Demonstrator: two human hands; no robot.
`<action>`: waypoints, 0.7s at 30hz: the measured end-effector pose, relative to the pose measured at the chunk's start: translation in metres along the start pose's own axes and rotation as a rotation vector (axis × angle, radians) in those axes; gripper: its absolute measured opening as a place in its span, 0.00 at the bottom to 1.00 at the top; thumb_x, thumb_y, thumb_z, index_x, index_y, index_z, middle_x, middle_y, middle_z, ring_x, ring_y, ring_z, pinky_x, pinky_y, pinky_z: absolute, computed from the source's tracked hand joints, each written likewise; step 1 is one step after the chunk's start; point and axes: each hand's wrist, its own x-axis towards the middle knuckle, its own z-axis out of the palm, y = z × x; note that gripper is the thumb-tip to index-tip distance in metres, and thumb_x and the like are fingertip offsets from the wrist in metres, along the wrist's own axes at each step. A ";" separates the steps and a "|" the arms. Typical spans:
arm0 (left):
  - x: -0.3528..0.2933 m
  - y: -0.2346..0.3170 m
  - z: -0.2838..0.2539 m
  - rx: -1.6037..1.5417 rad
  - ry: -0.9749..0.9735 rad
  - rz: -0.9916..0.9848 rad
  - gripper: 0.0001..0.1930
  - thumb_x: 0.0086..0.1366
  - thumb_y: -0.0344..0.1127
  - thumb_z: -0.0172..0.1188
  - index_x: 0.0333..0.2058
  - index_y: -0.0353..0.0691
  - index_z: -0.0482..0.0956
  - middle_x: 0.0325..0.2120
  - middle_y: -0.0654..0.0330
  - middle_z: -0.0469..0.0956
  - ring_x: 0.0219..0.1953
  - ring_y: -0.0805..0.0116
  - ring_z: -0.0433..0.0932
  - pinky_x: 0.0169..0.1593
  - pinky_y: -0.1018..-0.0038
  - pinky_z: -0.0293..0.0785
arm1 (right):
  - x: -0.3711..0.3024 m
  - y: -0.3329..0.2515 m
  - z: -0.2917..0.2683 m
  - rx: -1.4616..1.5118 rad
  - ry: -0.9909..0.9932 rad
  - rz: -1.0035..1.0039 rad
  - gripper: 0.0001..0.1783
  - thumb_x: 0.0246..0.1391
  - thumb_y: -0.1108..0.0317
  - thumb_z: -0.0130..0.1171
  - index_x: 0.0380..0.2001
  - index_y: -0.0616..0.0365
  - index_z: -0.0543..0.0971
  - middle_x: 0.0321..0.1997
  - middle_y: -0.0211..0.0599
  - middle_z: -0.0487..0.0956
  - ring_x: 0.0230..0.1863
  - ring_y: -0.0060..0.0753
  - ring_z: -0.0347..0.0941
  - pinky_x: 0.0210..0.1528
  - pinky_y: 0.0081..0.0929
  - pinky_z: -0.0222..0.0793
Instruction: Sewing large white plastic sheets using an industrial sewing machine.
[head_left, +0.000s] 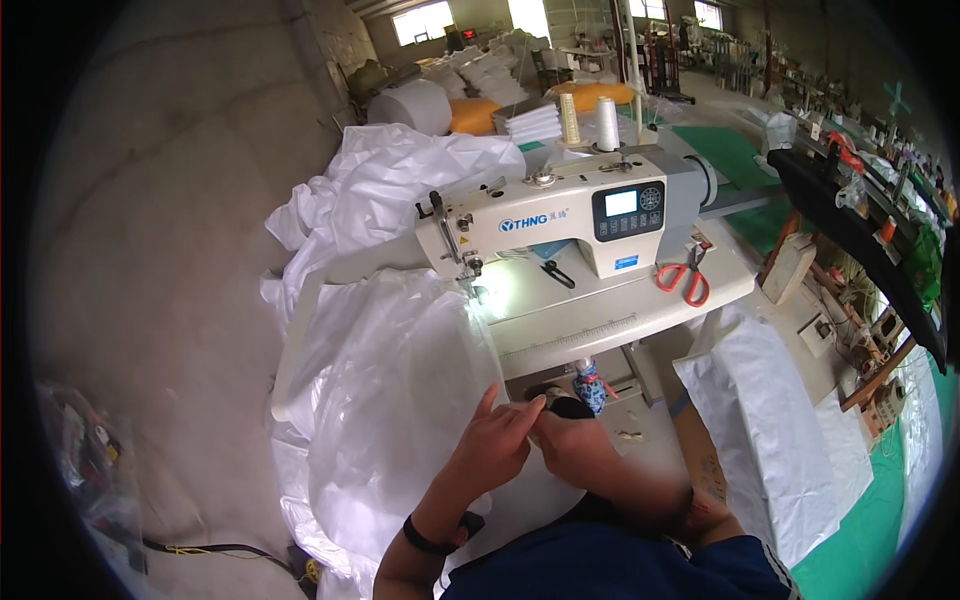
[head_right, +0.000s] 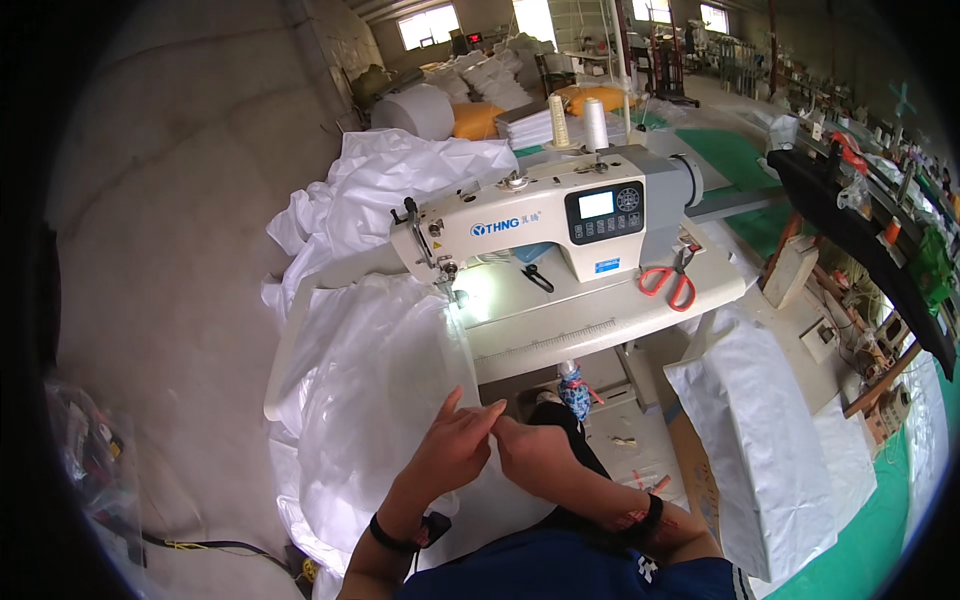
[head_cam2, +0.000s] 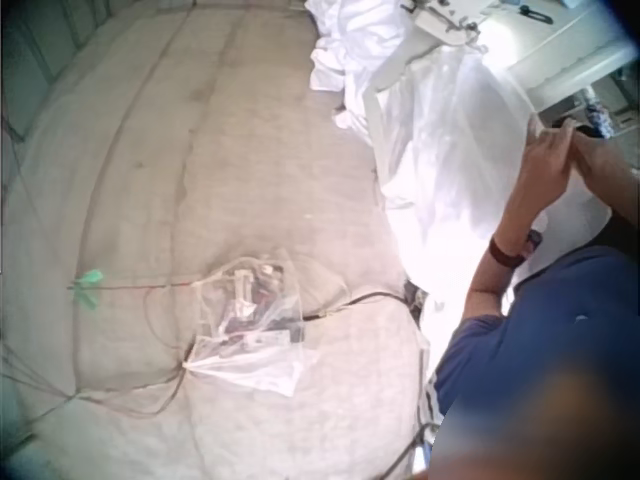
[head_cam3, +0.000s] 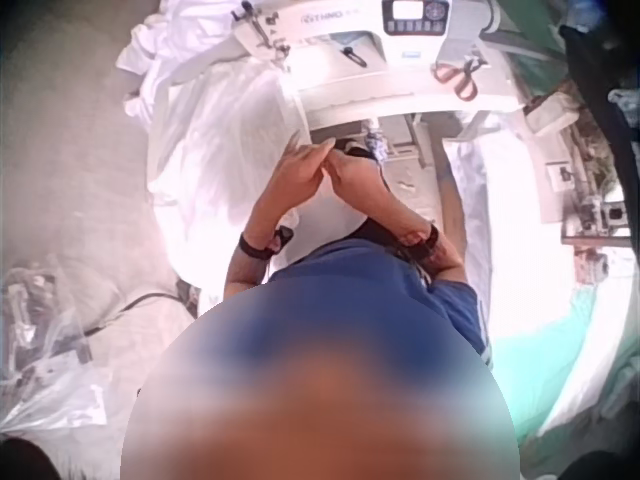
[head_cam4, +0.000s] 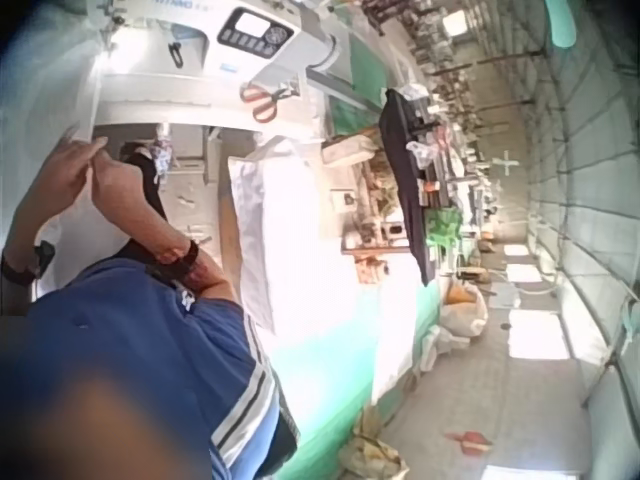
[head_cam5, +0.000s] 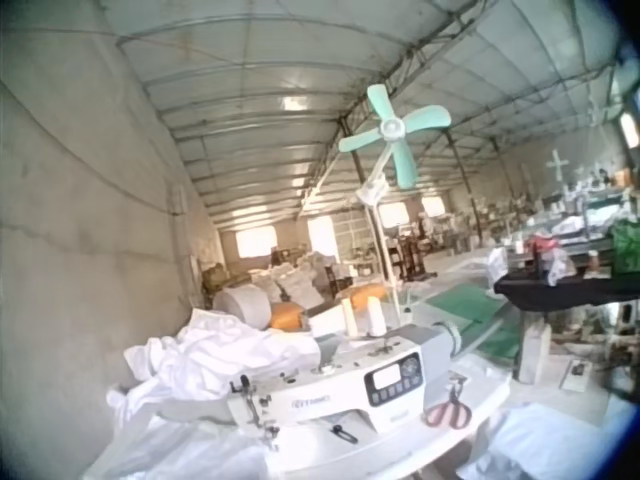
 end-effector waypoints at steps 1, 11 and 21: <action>-0.001 0.002 0.004 -0.014 0.055 -0.020 0.15 0.56 0.24 0.59 0.44 0.39 0.77 0.36 0.53 0.79 0.43 0.51 0.78 0.49 0.62 0.74 | 0.000 -0.002 -0.009 -0.023 0.023 -0.009 0.03 0.55 0.71 0.57 0.33 0.55 0.76 0.21 0.43 0.78 0.21 0.46 0.77 0.22 0.39 0.71; -0.032 0.008 -0.021 -0.257 0.381 -0.306 0.02 0.61 0.26 0.62 0.33 0.37 0.81 0.24 0.59 0.76 0.25 0.66 0.73 0.30 0.72 0.69 | 0.006 -0.029 -0.032 0.348 0.133 -0.087 0.06 0.60 0.77 0.52 0.38 0.60 0.78 0.21 0.35 0.76 0.21 0.26 0.73 0.26 0.23 0.69; -0.066 0.041 -0.067 -0.498 0.626 -0.224 0.04 0.60 0.20 0.61 0.34 0.33 0.82 0.23 0.64 0.74 0.26 0.77 0.69 0.29 0.80 0.63 | -0.030 -0.066 -0.067 0.720 0.055 -0.008 0.11 0.67 0.67 0.48 0.40 0.63 0.77 0.19 0.24 0.71 0.20 0.11 0.64 0.24 0.13 0.59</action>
